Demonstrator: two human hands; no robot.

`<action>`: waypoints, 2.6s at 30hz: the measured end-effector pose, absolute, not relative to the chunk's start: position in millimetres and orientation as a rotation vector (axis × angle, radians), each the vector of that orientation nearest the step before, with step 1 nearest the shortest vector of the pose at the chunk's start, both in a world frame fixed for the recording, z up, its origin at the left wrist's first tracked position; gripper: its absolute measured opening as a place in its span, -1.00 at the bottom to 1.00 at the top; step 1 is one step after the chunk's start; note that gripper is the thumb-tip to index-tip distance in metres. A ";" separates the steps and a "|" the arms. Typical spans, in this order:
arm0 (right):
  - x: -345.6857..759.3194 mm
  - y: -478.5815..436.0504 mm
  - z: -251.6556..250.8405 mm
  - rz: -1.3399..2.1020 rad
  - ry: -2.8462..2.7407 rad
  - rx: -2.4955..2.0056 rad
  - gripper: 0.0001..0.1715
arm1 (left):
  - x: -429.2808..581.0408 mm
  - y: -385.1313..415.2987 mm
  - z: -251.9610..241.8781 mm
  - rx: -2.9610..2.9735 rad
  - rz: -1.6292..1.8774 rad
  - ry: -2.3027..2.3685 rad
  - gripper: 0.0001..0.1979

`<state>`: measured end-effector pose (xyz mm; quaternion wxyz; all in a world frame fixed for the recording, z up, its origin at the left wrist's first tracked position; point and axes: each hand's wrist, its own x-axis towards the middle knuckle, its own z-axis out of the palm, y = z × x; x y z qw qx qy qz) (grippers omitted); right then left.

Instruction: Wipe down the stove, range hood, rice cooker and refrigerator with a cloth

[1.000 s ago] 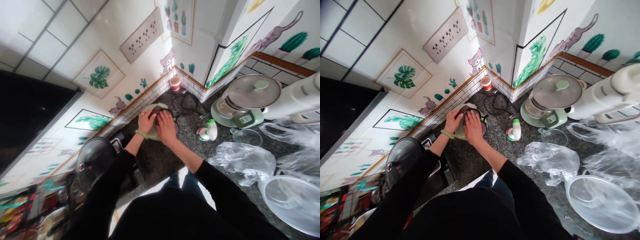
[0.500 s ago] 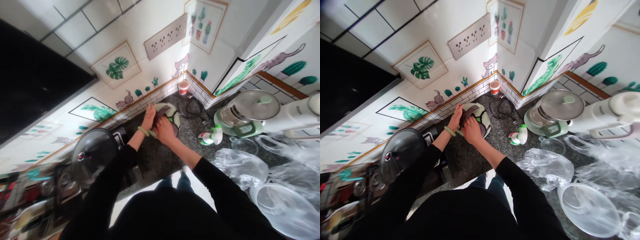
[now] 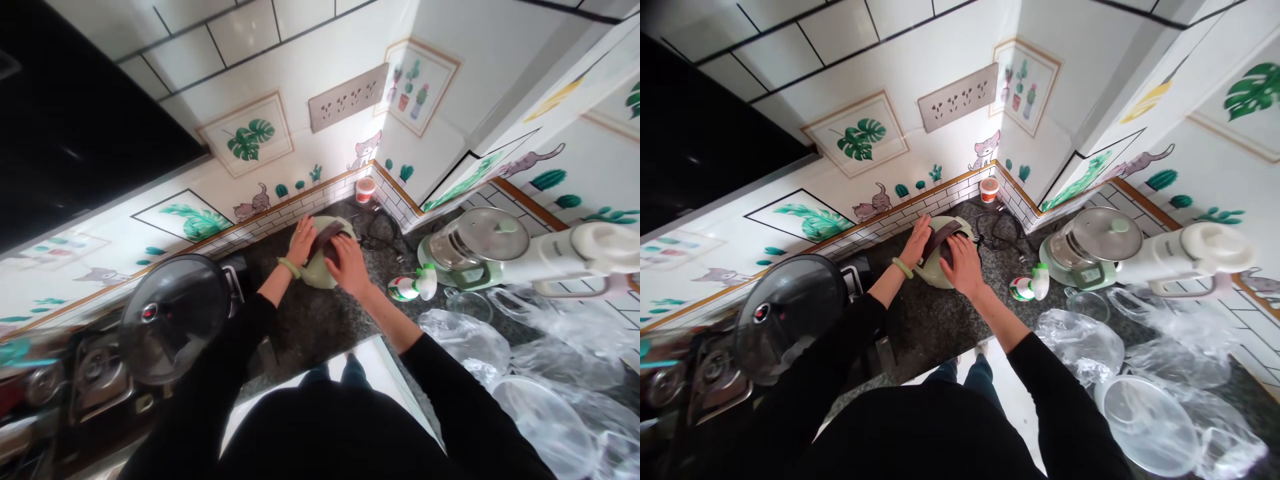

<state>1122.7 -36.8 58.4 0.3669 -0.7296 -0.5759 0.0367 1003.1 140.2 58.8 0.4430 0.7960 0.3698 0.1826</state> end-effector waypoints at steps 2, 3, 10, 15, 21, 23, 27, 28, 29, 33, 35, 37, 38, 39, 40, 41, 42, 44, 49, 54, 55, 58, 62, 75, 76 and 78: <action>1125.0 -49.5 53.8 0.080 -1.530 -1.829 -0.34 | 1003.4 140.0 59.2 1.972 0.443 0.932 -0.44; 1126.9 -54.7 52.5 0.064 -1.557 -1.842 -0.34 | 1003.6 139.9 59.2 1.974 0.437 0.935 -0.44; 1117.4 -35.6 68.0 0.065 -1.606 -2.116 -0.27 | 1004.7 138.5 60.2 1.957 0.441 0.935 -0.42; 1093.7 -11.1 74.8 0.089 -1.490 -2.230 -0.43 | 1006.5 137.0 60.8 1.927 0.481 0.931 -0.40; 1085.9 -8.5 67.7 0.104 -1.577 -2.046 -0.55 | 1009.0 139.3 59.7 1.912 0.536 0.915 -0.48; 1091.0 -18.1 64.5 0.082 -1.540 -1.990 -0.47 | 1005.8 137.9 61.1 1.917 0.546 0.895 -0.54; 1102.9 -43.4 58.3 0.056 -1.512 -1.894 -0.30 | 989.9 130.1 69.4 2.060 0.579 0.820 -0.57; 1105.1 -47.8 57.3 0.064 -1.555 -1.873 -0.30 | 985.9 128.9 72.5 2.143 0.574 0.791 -0.55; 1106.8 -50.4 56.7 0.073 -1.596 -1.862 -0.31 | 983.0 128.8 75.8 2.234 0.553 0.760 -0.52; 1111.8 -44.8 57.4 0.075 -1.546 -1.908 -0.29 | 992.7 142.7 89.0 2.482 0.368 0.705 -0.48; 1112.9 -38.6 56.7 0.088 -1.476 -1.897 -0.26 | 1008.3 153.4 94.2 2.505 0.312 0.731 -0.51; 1112.7 -35.1 54.1 0.104 -1.439 -1.871 -0.25 | 1023.2 159.8 98.8 2.503 0.298 0.748 -0.54; 1112.3 -35.0 52.2 0.107 -1.432 -1.863 -0.25 | 1028.1 160.2 101.1 2.504 0.301 0.745 -0.54; 1112.0 -35.7 50.4 0.104 -1.427 -1.863 -0.26 | 1030.7 158.8 103.4 2.512 0.302 0.727 -0.54; 1111.8 -37.1 48.8 0.099 -1.424 -1.869 -0.26 | 1030.9 155.8 105.7 2.525 0.298 0.692 -0.53; 1111.9 -38.8 47.5 0.091 -1.422 -1.877 -0.28 | 1029.2 152.0 107.9 2.542 0.286 0.646 -0.50; 1112.3 -40.4 46.8 0.084 -1.423 -1.883 -0.30 | 1026.2 148.1 109.9 2.557 0.263 0.599 -0.46; 1113.3 -42.1 47.2 0.074 -1.439 -1.889 -0.34 | 1020.4 143.1 112.7 2.574 0.193 0.532 -0.40; 1113.2 -33.3 55.1 0.076 -1.446 -1.940 -0.37 | 1029.1 151.4 110.7 2.611 0.023 0.604 -0.45; 1122.1 -35.3 60.2 0.084 -1.469 -1.943 -0.45 | 1021.9 153.5 109.8 2.526 0.040 0.635 -0.49; 1125.6 -38.7 60.6 0.071 -1.482 -1.936 -0.48 | 1013.8 151.4 111.3 2.491 0.061 0.637 -0.48; 1133.0 -46.6 61.6 0.034 -1.489 -1.924 -0.52 | 987.5 142.3 116.7 2.397 0.223 0.717 -0.42; 1124.1 -37.9 62.2 0.057 -1.520 -1.886 -0.41 | 972.6 128.3 117.0 2.395 0.433 0.717 -0.39; 1110.9 -27.0 56.1 0.243 -1.889 -1.692 -0.42 | 936.3 108.7 108.4 2.513 0.485 0.935 -0.44; 1115.8 -26.7 56.7 0.252 -1.907 -1.684 -0.43 | 933.9 107.0 107.4 2.515 0.479 0.947 -0.44; 1126.3 -28.7 57.8 0.260 -1.928 -1.664 -0.44 | 928.5 103.2 104.6 2.510 0.458 0.997 -0.46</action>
